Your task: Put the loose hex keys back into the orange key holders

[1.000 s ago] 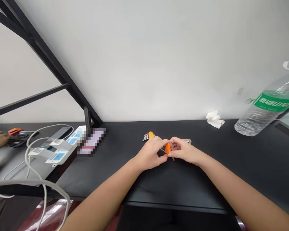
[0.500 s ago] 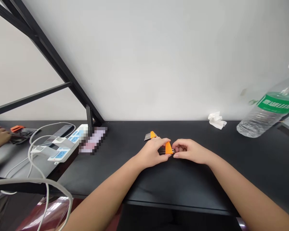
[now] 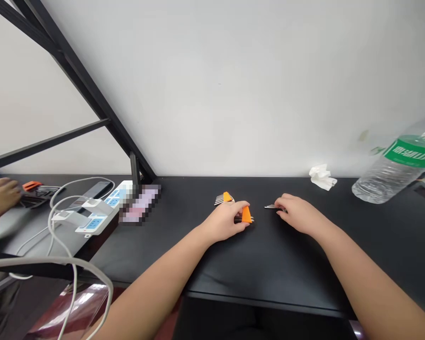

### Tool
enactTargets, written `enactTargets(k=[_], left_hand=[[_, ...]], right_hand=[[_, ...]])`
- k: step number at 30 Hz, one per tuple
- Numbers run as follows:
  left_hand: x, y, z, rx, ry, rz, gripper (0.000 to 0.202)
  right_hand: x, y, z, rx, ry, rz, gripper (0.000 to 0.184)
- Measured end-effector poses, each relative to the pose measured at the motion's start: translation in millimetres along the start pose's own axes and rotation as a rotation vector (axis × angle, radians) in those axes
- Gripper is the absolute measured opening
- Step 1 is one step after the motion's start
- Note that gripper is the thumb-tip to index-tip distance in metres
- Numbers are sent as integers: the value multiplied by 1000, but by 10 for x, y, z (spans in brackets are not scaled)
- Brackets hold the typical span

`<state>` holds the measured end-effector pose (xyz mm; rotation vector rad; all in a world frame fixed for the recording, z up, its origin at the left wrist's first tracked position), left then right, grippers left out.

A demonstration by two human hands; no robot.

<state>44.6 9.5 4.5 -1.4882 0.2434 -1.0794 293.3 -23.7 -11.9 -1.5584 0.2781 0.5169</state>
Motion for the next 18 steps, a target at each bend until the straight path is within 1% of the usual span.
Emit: enactTargets(k=[4, 8, 10, 14, 18], left_hand=[[4, -3, 2, 5, 8, -3, 52], [1, 10, 9, -14, 2, -14, 52], [-3, 15, 12, -18, -8, -25, 52], [-1, 8, 15, 0, -9, -59, 51], [7, -4, 18, 20, 3, -52, 50]], right_hand=[[-24, -2, -3, -7, 25, -72, 15], [-157, -12, -46, -16, 9, -108, 16], [-249, -1, -68, -39, -22, -23, 15], [-428, 23, -93, -55, -157, 201, 10], [-509, 27, -105, -16, -247, 250, 10]])
Point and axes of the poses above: each hand's wrist, its own z-axis towards the middle knuckle, its own y-axis out of the palm, x = y × z, the point moved 4 cm from there along z, towards the middle knuckle, and after that the axes turned 9 degrees about z, right-handed, at the moved point
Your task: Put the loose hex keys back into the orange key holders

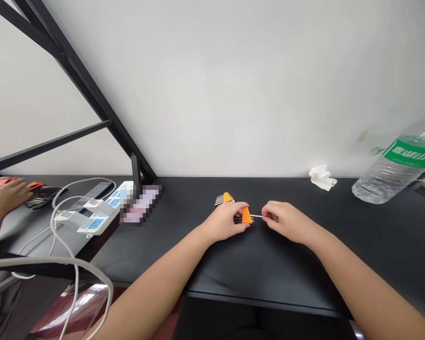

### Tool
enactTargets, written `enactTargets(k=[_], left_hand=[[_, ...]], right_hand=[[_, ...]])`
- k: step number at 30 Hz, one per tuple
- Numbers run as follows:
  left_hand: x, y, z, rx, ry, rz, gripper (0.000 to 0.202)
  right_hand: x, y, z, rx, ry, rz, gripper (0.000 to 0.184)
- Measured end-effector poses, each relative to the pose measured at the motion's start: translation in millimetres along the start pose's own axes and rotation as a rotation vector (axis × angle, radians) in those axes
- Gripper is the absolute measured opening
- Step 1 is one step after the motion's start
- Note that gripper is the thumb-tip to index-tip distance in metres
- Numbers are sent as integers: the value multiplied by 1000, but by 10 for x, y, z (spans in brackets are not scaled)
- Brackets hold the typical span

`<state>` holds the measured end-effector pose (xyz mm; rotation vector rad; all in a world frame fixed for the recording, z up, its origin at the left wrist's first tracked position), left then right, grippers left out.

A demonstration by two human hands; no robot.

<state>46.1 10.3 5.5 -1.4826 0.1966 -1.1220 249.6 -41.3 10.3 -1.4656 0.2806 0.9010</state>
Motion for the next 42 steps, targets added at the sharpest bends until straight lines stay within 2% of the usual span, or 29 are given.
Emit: enactTargets(k=[6, 10, 14, 17, 19, 22, 25, 28, 31, 37, 42], left_hand=[[-7, 25, -6, -7, 20, 7, 50], [69, 7, -2, 2, 63, 66, 48], [205, -35, 22, -14, 121, 145, 31], [242, -47, 32, -39, 141, 167, 20], [208, -53, 27, -22, 120, 186, 31], [114, -53, 5, 7, 75, 200, 46], [37, -37, -17, -1, 37, 204, 48], [11, -32, -24, -1, 18, 197, 49], [20, -33, -21, 0, 23, 188, 49], [29, -36, -16, -3, 16, 204, 48], [25, -24, -14, 1, 23, 191, 49]], right_hand=[[-50, -37, -21, 43, -92, -3, 16], [-160, 7, -39, 33, -156, 21, 20], [-317, 125, -44, -19, -152, 114, 17], [-345, 136, -37, -11, -131, 192, 17], [-259, 65, -34, 44, -100, 149, 14], [24, -105, -43, 128, 29, -40, 8], [346, -223, -59, 114, 207, -226, 10], [520, -233, -61, 64, 289, -267, 13], [561, -175, -48, 12, 318, -266, 13], [552, -148, -27, 26, 338, -291, 13], [467, -134, -28, -35, 369, -345, 15]])
Point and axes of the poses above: each hand's wrist, its own z-axis towards the middle knuckle, its own y-axis out of the palm, x = y × z, the point moved 4 cm from there along z, towards the middle knuckle, and after that the axes turned 9 degrees about z, right-handed, at the moved point
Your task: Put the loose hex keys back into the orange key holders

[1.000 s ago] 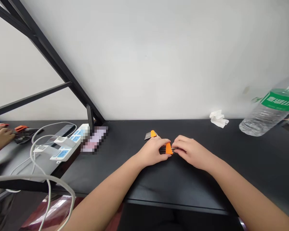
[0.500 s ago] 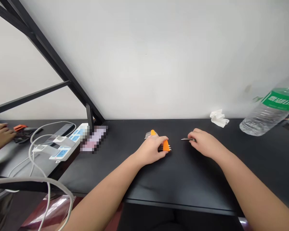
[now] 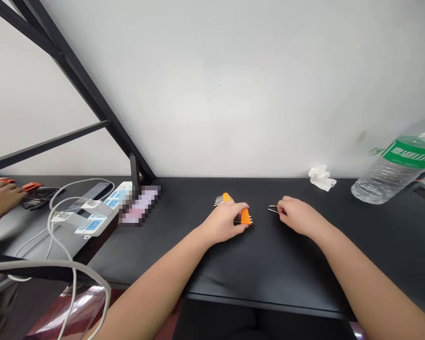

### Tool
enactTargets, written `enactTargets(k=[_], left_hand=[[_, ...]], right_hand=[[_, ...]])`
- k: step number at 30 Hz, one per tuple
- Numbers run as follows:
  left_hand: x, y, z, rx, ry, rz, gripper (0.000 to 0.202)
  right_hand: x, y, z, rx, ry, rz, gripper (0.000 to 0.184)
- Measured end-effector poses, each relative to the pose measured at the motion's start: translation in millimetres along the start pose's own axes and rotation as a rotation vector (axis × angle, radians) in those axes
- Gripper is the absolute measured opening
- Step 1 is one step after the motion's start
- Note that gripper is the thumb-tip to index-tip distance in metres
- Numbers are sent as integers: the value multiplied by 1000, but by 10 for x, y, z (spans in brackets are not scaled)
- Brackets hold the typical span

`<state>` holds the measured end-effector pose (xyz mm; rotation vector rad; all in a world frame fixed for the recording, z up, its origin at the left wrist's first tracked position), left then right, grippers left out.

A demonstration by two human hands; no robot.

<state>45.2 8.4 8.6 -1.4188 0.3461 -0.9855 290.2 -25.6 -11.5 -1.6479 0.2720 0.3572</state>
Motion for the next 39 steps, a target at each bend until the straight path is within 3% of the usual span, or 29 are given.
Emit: enactTargets(k=[13, 25, 39], left_hand=[[-1, 26, 11, -7, 54, 17, 49], [15, 18, 8, -24, 60, 12, 48], [63, -6, 4, -39, 100, 11, 46]], right_hand=[[-572, 39, -179, 21, -332, 214, 12], [-599, 1, -249, 79, -445, 122, 19], [-622, 1, -253, 80, -483, 190, 24]])
Point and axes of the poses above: each hand's wrist, its own z-axis towards the middle knuckle, its own y-axis out of the palm, x = y × z, the point moved 4 cm from there along z, towards the middle knuckle, and after that the axes turned 9 degrees about z, right-handed, at the moved point
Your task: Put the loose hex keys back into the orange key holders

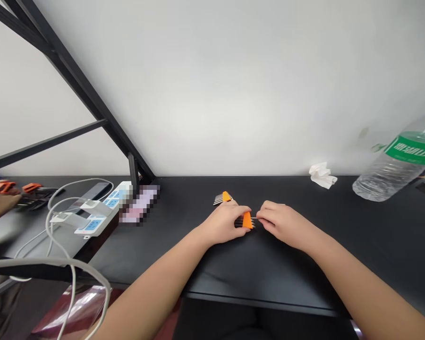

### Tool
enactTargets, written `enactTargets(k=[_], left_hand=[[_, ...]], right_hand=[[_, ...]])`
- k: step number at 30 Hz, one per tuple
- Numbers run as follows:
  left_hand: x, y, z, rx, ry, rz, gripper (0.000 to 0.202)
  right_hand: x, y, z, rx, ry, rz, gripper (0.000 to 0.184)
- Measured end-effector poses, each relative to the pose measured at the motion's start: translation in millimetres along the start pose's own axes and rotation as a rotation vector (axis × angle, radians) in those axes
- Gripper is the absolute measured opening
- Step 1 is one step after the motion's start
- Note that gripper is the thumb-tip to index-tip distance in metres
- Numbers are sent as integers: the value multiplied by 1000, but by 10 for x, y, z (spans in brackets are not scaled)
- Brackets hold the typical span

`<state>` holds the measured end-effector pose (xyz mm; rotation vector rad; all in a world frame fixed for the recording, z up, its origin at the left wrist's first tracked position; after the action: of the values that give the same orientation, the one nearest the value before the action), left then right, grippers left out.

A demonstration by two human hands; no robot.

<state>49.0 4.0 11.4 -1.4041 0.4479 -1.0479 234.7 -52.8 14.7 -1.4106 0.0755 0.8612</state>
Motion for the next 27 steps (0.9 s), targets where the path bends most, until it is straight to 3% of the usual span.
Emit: enactTargets(k=[4, 8, 13, 17, 21, 24, 27], left_hand=[[43, -16, 6, 18, 31, -59, 42], [111, -49, 13, 26, 84, -101, 32], [73, -73, -5, 103, 66, -116, 42], [43, -65, -17, 101, 59, -113, 46], [40, -74, -11, 67, 40, -70, 47], [12, -77, -11, 48, 10, -29, 48], [-27, -67, -16, 40, -15, -8, 48]], right_hand=[[-19, 19, 54, 26, 5, 247, 21], [11, 45, 92, 56, 149, 569, 10], [142, 108, 86, 4, 288, 896, 27], [226, 99, 76, -36, 343, 751, 27], [298, -79, 34, 2, 312, 642, 28], [480, -269, -38, 109, 331, 276, 21], [683, -312, -93, 81, 401, 0, 14]])
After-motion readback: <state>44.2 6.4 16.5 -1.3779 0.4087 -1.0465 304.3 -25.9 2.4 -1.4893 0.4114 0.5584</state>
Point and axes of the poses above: each hand's wrist, its own z-axis towards the middle knuckle, its own y-axis out of the palm, x = y × z, the point moved 4 cm from there along z, towards the middle knuckle, and after that the axes turned 9 degrees about z, right-handed, at the moved point
